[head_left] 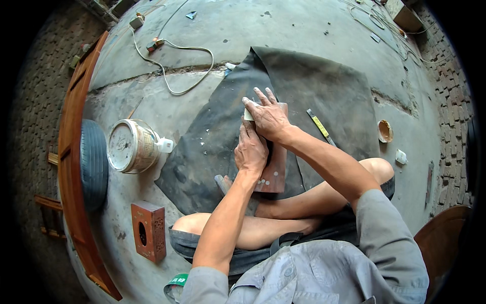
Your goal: The person sits on the floor and carves a rectangular wooden block using a utility knife. They scrape away wood shavings and then smooth the surface with sandpaper. The person repeats this process on different sides of the block.
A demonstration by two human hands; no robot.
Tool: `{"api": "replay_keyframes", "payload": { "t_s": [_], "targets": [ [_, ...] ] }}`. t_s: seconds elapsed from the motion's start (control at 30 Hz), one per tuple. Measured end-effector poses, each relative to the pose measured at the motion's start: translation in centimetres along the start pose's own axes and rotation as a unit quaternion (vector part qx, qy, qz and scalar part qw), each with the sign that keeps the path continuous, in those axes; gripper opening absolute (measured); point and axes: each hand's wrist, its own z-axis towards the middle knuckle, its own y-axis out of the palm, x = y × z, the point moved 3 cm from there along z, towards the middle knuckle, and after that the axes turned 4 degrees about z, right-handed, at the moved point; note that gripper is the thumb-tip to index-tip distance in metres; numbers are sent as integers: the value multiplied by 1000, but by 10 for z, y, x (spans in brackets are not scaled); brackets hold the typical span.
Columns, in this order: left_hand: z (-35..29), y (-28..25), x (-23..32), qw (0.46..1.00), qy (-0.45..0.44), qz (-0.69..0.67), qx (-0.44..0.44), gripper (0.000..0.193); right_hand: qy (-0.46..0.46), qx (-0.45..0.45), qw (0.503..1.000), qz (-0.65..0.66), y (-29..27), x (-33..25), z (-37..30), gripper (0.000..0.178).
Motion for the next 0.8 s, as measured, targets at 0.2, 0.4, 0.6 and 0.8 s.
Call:
{"api": "replay_keyframes", "payload": {
  "t_s": [0.2,0.4,0.6,0.8],
  "targets": [
    [-5,-9,5,1000,-16,-10,1,69,-19,30,999,-32,12,-7,-14,58],
    [-7,-10,3,1000,18,-25,-2,83,21,87,996,3,12,-16,-43,64],
    [-6,-7,0,1000,-17,-1,-17,78,88,105,990,-22,6,-12,-36,71],
    [-4,-7,0,1000,-20,5,-9,79,86,94,992,-7,-6,-10,-32,73]
  ]
}}
